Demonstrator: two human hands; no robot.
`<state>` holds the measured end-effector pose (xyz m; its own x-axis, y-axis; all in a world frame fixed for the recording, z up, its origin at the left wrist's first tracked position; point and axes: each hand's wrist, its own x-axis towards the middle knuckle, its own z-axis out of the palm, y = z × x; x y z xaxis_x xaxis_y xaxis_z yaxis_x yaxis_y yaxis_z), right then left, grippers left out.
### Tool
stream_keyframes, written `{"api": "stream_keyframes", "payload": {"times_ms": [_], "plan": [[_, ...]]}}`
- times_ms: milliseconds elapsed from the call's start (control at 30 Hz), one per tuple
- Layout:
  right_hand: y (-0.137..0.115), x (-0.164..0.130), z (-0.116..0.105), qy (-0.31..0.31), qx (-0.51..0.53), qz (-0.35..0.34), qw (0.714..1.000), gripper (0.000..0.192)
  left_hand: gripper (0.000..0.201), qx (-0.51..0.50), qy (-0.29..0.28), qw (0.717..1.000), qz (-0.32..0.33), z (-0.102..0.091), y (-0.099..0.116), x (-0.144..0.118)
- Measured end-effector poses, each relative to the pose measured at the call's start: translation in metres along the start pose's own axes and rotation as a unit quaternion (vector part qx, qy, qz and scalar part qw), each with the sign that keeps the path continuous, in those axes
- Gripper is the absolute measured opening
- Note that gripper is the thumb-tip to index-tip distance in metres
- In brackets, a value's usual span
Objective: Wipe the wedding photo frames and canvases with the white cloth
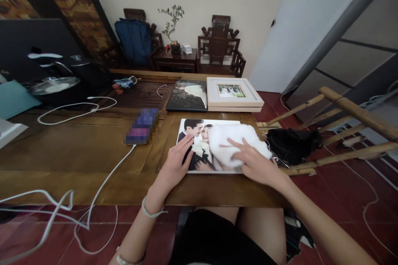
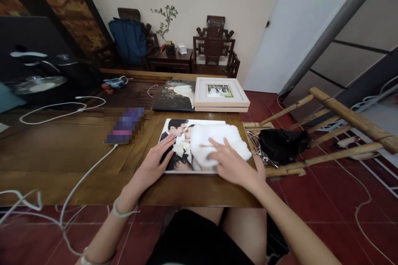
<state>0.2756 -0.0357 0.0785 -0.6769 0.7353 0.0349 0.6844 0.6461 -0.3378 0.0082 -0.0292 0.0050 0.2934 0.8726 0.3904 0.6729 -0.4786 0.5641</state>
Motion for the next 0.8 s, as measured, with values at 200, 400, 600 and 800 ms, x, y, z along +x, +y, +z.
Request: {"api": "stream_keyframes", "payload": {"times_ms": [200,400,600,800], "plan": [[0.045,0.074,-0.013,0.041,-0.019,0.021,0.999,0.054,0.041,-0.001,0.008,1.0,0.004,0.0,-0.001,0.0],[0.032,0.063,0.001,0.041,-0.061,0.03,0.997,0.053,0.041,-0.007,0.012,1.0,0.008,0.001,-0.001,-0.001],[-0.032,-0.015,0.024,0.024,-0.065,-0.001,0.998,0.048,0.041,-0.001,0.014,1.0,-0.003,-0.001,0.003,-0.001],[-0.089,-0.056,0.037,0.002,-0.041,0.022,0.999,0.04,0.045,-0.008,0.021,0.999,-0.025,0.0,0.005,-0.002]]}}
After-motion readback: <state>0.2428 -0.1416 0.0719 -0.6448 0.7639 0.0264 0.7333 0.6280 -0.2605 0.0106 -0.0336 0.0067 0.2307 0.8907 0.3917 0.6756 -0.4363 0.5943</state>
